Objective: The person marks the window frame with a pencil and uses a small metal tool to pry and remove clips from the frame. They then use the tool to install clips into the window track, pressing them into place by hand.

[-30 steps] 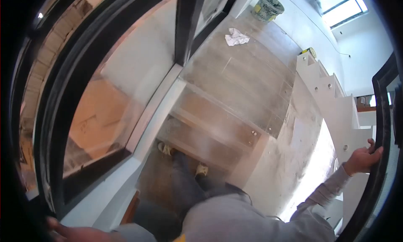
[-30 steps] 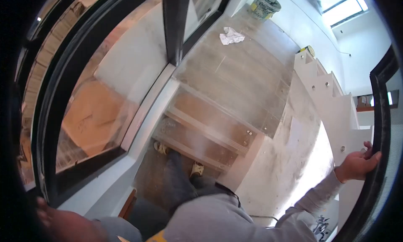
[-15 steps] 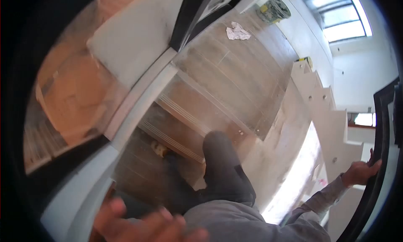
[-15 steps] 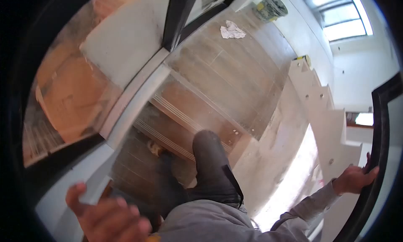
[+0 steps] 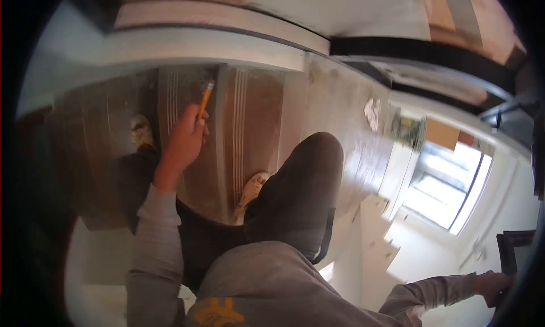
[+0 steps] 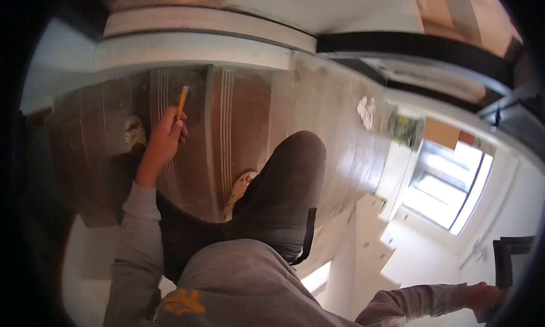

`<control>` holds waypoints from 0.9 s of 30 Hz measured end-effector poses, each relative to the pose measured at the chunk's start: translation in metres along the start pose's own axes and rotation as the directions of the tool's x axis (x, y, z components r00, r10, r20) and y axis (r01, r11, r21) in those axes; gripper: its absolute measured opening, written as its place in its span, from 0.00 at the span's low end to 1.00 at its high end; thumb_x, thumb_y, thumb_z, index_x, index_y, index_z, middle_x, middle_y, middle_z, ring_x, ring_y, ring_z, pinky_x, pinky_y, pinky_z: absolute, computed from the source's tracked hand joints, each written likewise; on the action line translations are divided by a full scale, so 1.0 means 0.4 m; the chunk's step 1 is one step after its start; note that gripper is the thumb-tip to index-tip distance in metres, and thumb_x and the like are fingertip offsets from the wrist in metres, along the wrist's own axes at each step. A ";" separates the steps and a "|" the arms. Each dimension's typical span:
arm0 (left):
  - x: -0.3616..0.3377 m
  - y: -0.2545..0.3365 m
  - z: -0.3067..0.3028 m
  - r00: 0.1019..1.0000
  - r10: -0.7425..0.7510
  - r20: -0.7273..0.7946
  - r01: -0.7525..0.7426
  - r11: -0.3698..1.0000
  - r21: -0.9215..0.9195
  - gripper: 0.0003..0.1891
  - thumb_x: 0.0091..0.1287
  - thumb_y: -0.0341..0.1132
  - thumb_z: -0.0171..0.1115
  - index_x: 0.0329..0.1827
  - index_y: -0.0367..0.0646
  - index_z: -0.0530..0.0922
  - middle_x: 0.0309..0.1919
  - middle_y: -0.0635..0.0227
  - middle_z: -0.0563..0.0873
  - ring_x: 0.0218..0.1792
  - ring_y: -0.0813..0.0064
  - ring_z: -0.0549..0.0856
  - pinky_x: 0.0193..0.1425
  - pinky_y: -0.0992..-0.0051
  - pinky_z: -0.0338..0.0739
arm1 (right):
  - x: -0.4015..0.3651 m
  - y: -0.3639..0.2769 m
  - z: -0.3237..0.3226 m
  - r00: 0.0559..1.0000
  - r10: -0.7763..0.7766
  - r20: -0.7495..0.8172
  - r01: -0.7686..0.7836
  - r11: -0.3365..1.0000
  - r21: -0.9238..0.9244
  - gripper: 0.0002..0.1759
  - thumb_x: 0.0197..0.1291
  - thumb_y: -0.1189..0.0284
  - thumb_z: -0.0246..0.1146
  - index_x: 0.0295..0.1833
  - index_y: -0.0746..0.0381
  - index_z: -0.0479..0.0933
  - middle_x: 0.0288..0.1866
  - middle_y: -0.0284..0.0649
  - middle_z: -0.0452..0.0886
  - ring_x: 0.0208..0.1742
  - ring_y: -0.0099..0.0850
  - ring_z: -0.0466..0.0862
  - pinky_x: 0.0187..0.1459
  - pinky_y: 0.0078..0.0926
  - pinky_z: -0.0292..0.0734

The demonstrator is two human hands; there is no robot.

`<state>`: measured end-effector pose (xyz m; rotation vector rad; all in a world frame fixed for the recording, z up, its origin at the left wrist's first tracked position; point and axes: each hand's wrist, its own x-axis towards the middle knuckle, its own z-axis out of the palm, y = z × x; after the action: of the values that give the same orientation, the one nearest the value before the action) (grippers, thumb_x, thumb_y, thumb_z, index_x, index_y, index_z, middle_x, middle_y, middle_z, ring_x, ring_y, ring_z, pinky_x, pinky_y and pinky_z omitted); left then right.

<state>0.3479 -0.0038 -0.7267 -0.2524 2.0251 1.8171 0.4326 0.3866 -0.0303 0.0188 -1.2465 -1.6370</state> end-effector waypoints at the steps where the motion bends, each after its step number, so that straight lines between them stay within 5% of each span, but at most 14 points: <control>1: 0.001 -0.049 0.006 0.999 0.004 0.048 -0.014 0.979 0.203 0.06 0.79 0.29 0.50 0.53 0.39 0.74 0.37 0.55 0.86 0.36 0.56 0.87 0.43 0.60 0.80 | 0.015 -0.037 0.026 0.997 0.049 -0.056 -0.044 0.996 0.076 0.13 0.65 0.69 0.67 0.54 0.60 0.81 0.50 0.37 0.87 0.49 0.38 0.89 0.56 0.33 0.82; 5: 0.026 -0.063 -0.038 0.963 0.180 -0.199 -0.168 0.983 0.073 0.05 0.78 0.28 0.50 0.51 0.40 0.73 0.29 0.60 0.82 0.31 0.64 0.83 0.40 0.64 0.78 | 0.051 -0.123 0.092 0.947 0.242 -0.209 -0.167 0.932 0.322 0.15 0.60 0.65 0.72 0.49 0.61 0.83 0.45 0.37 0.88 0.46 0.37 0.89 0.51 0.32 0.83; 8: 0.012 -0.059 -0.043 0.879 0.262 -0.398 -0.186 0.958 0.219 0.05 0.78 0.30 0.51 0.49 0.39 0.73 0.31 0.57 0.81 0.33 0.58 0.84 0.42 0.60 0.77 | 0.038 -0.157 0.138 0.886 0.372 -0.277 -0.220 0.863 0.455 0.17 0.57 0.63 0.76 0.45 0.62 0.84 0.42 0.37 0.88 0.43 0.36 0.90 0.47 0.31 0.84; 10: 0.009 -0.050 -0.019 0.853 0.310 -0.421 -0.220 0.943 0.248 0.08 0.79 0.34 0.51 0.48 0.38 0.74 0.39 0.45 0.85 0.44 0.37 0.83 0.45 0.46 0.75 | 0.033 -0.189 0.167 0.837 0.461 -0.295 -0.238 0.792 0.561 0.18 0.54 0.61 0.79 0.42 0.62 0.85 0.39 0.37 0.88 0.41 0.35 0.90 0.45 0.30 0.84; 12: 0.002 -0.022 0.006 0.812 0.330 -0.481 -0.212 0.935 0.284 0.11 0.80 0.39 0.51 0.46 0.38 0.73 0.37 0.43 0.83 0.41 0.37 0.82 0.42 0.46 0.73 | 0.028 -0.245 0.176 0.780 0.556 -0.286 -0.252 0.699 0.669 0.20 0.52 0.59 0.81 0.40 0.63 0.86 0.37 0.38 0.88 0.39 0.35 0.90 0.42 0.30 0.84; 15: -0.080 0.144 0.019 0.811 0.264 -0.523 -0.332 0.942 -0.039 0.16 0.82 0.44 0.52 0.41 0.40 0.72 0.26 0.60 0.74 0.29 0.67 0.75 0.37 0.63 0.72 | 0.023 -0.352 0.150 0.695 0.685 -0.219 -0.282 0.540 0.793 0.23 0.48 0.56 0.86 0.36 0.63 0.87 0.33 0.38 0.88 0.36 0.33 0.90 0.39 0.29 0.85; 16: -0.048 0.128 0.034 0.727 0.397 -0.560 -0.474 0.880 0.009 0.15 0.81 0.43 0.55 0.40 0.40 0.73 0.26 0.65 0.76 0.29 0.72 0.75 0.37 0.67 0.72 | 0.029 -0.386 0.167 0.653 0.719 -0.238 -0.111 0.401 0.909 0.21 0.47 0.64 0.87 0.40 0.65 0.88 0.37 0.41 0.89 0.40 0.38 0.90 0.44 0.34 0.86; 18: -0.103 0.254 0.042 0.759 0.339 -0.556 -0.455 0.887 -0.081 0.15 0.81 0.42 0.55 0.39 0.40 0.75 0.27 0.72 0.76 0.30 0.76 0.74 0.36 0.70 0.71 | 0.037 -0.428 0.161 0.708 0.641 -0.296 -0.199 0.583 0.788 0.28 0.46 0.66 0.86 0.53 0.64 0.87 0.53 0.46 0.89 0.50 0.43 0.90 0.57 0.43 0.87; 19: -0.135 0.328 0.026 0.738 0.376 -0.561 -0.471 0.882 -0.029 0.15 0.81 0.42 0.55 0.39 0.40 0.75 0.27 0.72 0.76 0.30 0.76 0.74 0.36 0.70 0.71 | 0.040 -0.449 0.157 0.682 0.688 -0.248 -0.225 0.519 0.825 0.27 0.47 0.69 0.85 0.54 0.63 0.87 0.56 0.48 0.88 0.53 0.45 0.89 0.59 0.44 0.85; 21: -0.203 0.461 0.036 0.788 0.405 -0.464 -0.580 0.742 -0.337 0.15 0.82 0.42 0.55 0.41 0.39 0.78 0.28 0.75 0.75 0.31 0.78 0.74 0.37 0.72 0.70 | 0.053 -0.470 0.181 0.652 0.729 -0.208 -0.125 0.374 0.919 0.31 0.46 0.74 0.83 0.59 0.63 0.84 0.62 0.52 0.84 0.59 0.51 0.87 0.63 0.46 0.83; 22: -0.231 0.529 0.048 0.778 0.407 -0.478 -0.580 0.758 -0.298 0.15 0.82 0.42 0.55 0.41 0.39 0.78 0.28 0.75 0.75 0.31 0.78 0.74 0.37 0.72 0.70 | 0.057 -0.475 0.181 0.636 0.752 -0.175 -0.147 0.340 0.929 0.31 0.46 0.74 0.83 0.59 0.63 0.84 0.62 0.52 0.84 0.59 0.51 0.87 0.63 0.46 0.83; 24: -0.294 0.678 0.037 0.451 0.684 -0.573 -0.849 0.526 -0.040 0.20 0.82 0.49 0.55 0.41 0.39 0.79 0.30 0.71 0.78 0.31 0.77 0.75 0.38 0.75 0.72 | 0.068 -0.447 0.144 0.700 0.708 -0.093 -0.150 0.273 0.950 0.36 0.42 0.76 0.83 0.61 0.63 0.82 0.62 0.52 0.84 0.61 0.53 0.86 0.62 0.45 0.82; 26: -0.356 0.784 0.026 0.256 0.809 -0.529 -0.869 0.432 0.241 0.21 0.81 0.50 0.58 0.39 0.38 0.80 0.29 0.67 0.80 0.30 0.76 0.77 0.38 0.76 0.73 | 0.055 -0.437 0.160 0.718 0.690 -0.088 -0.131 0.258 0.957 0.38 0.39 0.78 0.83 0.62 0.64 0.82 0.62 0.50 0.83 0.60 0.51 0.87 0.60 0.43 0.82; 27: -0.392 0.828 0.026 0.264 0.807 -0.528 -0.851 0.453 0.267 0.21 0.81 0.50 0.58 0.39 0.38 0.80 0.29 0.67 0.80 0.30 0.76 0.77 0.38 0.76 0.73 | 0.043 -0.438 0.170 0.749 0.657 -0.085 -0.137 0.279 0.950 0.39 0.38 0.79 0.83 0.62 0.65 0.81 0.64 0.49 0.83 0.62 0.50 0.86 0.62 0.42 0.81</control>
<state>0.3600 0.0306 -0.3617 0.4282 2.8877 2.7015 0.2656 0.4096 -0.1153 0.7015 -1.4369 -0.2306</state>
